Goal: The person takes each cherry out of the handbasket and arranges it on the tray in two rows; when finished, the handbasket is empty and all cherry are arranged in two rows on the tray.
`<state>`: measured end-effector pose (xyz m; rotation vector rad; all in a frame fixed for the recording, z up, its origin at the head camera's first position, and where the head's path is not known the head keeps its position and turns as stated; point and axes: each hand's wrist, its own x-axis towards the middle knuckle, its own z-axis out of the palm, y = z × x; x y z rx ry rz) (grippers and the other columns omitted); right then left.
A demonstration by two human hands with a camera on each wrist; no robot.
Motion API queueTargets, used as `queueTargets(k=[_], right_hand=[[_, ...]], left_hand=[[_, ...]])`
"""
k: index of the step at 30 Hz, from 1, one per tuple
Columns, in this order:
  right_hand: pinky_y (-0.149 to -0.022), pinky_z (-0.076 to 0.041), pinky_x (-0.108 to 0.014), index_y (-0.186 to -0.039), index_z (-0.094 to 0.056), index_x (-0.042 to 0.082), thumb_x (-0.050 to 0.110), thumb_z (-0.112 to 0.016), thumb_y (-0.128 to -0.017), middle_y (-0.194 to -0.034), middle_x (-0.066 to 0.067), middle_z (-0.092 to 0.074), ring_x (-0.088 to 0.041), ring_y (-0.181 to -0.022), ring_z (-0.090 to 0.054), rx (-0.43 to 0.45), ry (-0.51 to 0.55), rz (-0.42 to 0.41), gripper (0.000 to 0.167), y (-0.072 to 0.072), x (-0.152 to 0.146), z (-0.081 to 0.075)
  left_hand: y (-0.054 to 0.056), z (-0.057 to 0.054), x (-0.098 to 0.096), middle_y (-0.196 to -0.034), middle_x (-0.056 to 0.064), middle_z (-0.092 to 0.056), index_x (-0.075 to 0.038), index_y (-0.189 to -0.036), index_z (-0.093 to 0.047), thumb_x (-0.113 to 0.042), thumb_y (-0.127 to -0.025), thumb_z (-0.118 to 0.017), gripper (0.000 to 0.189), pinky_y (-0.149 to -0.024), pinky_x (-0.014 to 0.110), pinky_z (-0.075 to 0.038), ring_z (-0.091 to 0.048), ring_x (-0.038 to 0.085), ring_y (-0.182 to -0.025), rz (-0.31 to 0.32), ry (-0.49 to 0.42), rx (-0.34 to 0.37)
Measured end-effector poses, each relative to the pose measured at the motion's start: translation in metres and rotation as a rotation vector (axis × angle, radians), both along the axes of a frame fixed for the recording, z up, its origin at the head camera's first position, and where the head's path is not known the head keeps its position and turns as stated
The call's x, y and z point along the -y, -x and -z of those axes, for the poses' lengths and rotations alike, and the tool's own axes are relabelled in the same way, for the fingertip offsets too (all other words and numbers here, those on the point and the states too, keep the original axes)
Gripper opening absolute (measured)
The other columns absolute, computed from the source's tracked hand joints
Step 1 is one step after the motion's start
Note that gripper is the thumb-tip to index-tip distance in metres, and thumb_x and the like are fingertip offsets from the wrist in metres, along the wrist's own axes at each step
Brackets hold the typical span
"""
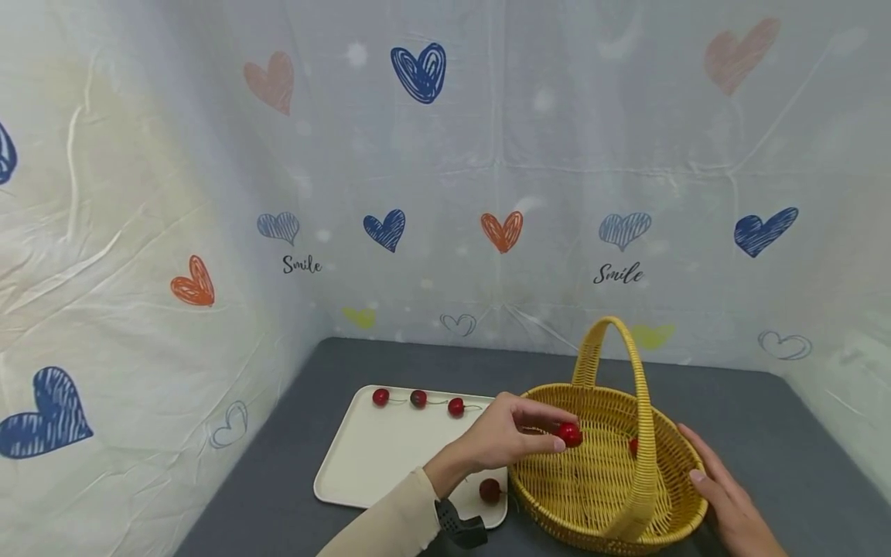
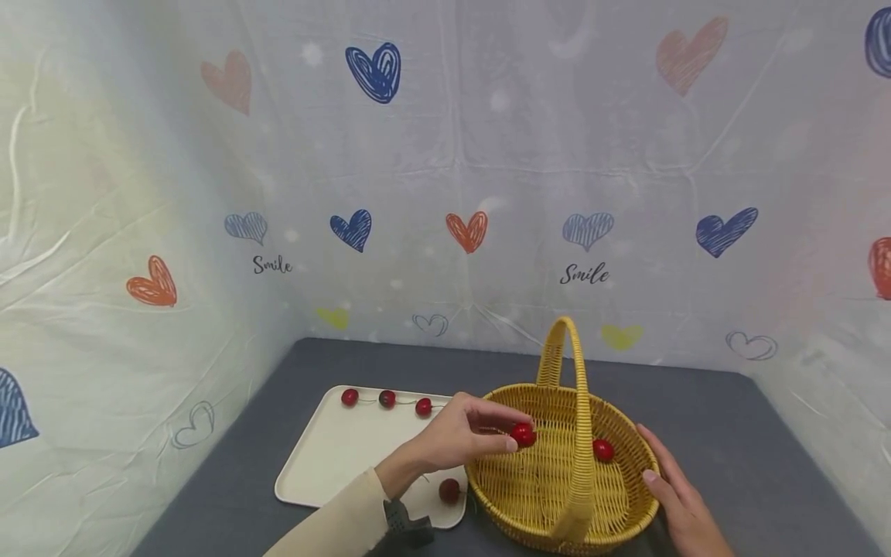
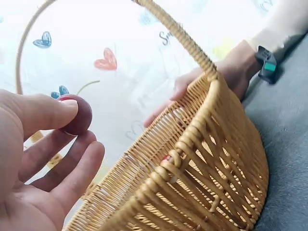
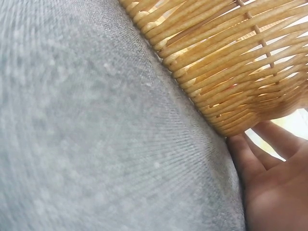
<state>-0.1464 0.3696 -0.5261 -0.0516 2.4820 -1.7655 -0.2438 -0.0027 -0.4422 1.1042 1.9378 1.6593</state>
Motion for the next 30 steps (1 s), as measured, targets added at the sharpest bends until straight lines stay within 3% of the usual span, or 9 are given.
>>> queueTargets(k=[6,9,10,13,15,17,21,26,30], right_hand=[[-0.088,-0.054,-0.017,-0.178,0.006,0.026,0.041,-0.028,-0.122,-0.181,-0.028,0.004,0.035,-0.114,-0.034,0.014,0.01,-0.006,0.067,0.002,-0.001,0.004],[-0.088,-0.054,-0.018,-0.178,0.007,0.029,0.042,-0.028,-0.122,-0.182,-0.026,0.007,0.035,-0.115,-0.034,0.023,0.008,-0.006,0.067,0.004,-0.003,0.006],[-0.088,-0.053,-0.017,-0.178,0.008,0.029,0.042,-0.027,-0.122,-0.182,-0.025,0.009,0.029,-0.125,-0.037,0.022,0.006,-0.012,0.067,0.005,-0.004,0.007],[-0.088,-0.053,-0.017,-0.177,0.008,0.03,0.04,-0.027,-0.122,-0.183,-0.019,0.009,0.027,-0.128,-0.038,0.008,0.003,-0.017,0.066,0.005,-0.006,0.01],[-0.087,-0.053,-0.016,-0.178,0.007,0.029,0.038,-0.026,-0.123,-0.182,-0.006,0.005,0.027,-0.128,-0.038,-0.01,0.013,-0.024,0.065,0.005,-0.006,0.012],[-0.087,-0.054,-0.016,-0.178,0.006,0.028,0.036,-0.026,-0.123,-0.177,0.008,-0.005,0.033,-0.12,-0.037,-0.035,0.027,-0.031,0.064,0.004,-0.007,0.015],[-0.087,-0.054,-0.015,-0.178,0.005,0.025,0.03,-0.026,-0.123,-0.163,0.025,-0.016,0.031,-0.123,-0.039,-0.083,0.048,-0.05,0.063,0.004,-0.008,0.018],[-0.088,-0.053,-0.014,-0.178,0.006,0.024,0.03,-0.026,-0.123,-0.162,0.027,-0.015,0.032,-0.122,-0.037,-0.092,0.042,-0.058,0.064,0.005,-0.01,0.02],[-0.087,-0.053,-0.014,-0.178,0.007,0.025,0.03,-0.026,-0.123,-0.162,0.026,-0.014,0.033,-0.122,-0.037,-0.084,0.048,-0.061,0.064,0.005,-0.01,0.02]], left_hand=[[-0.011,-0.008,0.027,-0.131,-0.002,-0.08,-0.013,-0.139,-0.077,-0.017,-0.103,-0.077,0.036,-0.099,0.031,-0.064,-0.077,0.009,-0.115,0.024,-0.046,0.042],[-0.019,-0.013,0.043,-0.132,0.003,-0.079,-0.012,-0.139,-0.076,-0.014,-0.103,-0.077,0.036,-0.1,0.032,-0.064,-0.078,0.011,-0.113,0.006,-0.046,0.07],[-0.021,-0.014,0.049,-0.132,0.006,-0.079,-0.011,-0.138,-0.076,-0.013,-0.103,-0.077,0.036,-0.1,0.032,-0.064,-0.079,0.012,-0.113,-0.001,-0.044,0.075],[-0.026,-0.016,0.069,-0.132,0.009,-0.079,-0.011,-0.136,-0.077,-0.011,-0.102,-0.078,0.035,-0.099,0.032,-0.064,-0.079,0.014,-0.114,-0.043,-0.027,0.08],[-0.027,-0.016,0.082,-0.132,0.011,-0.078,-0.01,-0.135,-0.078,-0.01,-0.101,-0.077,0.033,-0.099,0.032,-0.064,-0.079,0.016,-0.115,-0.07,-0.021,0.064],[-0.029,-0.017,0.097,-0.133,0.011,-0.078,-0.01,-0.134,-0.078,-0.01,-0.101,-0.077,0.033,-0.1,0.032,-0.064,-0.078,0.016,-0.116,-0.102,-0.012,0.056],[-0.032,-0.018,0.128,-0.132,0.012,-0.078,-0.01,-0.135,-0.078,-0.01,-0.101,-0.078,0.034,-0.1,0.032,-0.064,-0.077,0.014,-0.117,-0.161,0.012,0.042],[-0.037,-0.018,0.167,-0.131,0.014,-0.078,-0.008,-0.136,-0.077,-0.01,-0.101,-0.078,0.035,-0.098,0.029,-0.064,-0.076,0.012,-0.116,-0.227,0.071,0.053],[-0.039,-0.012,0.192,-0.129,0.016,-0.079,-0.006,-0.135,-0.077,-0.008,-0.101,-0.077,0.034,-0.096,0.029,-0.065,-0.077,0.013,-0.116,-0.275,0.097,0.053]])
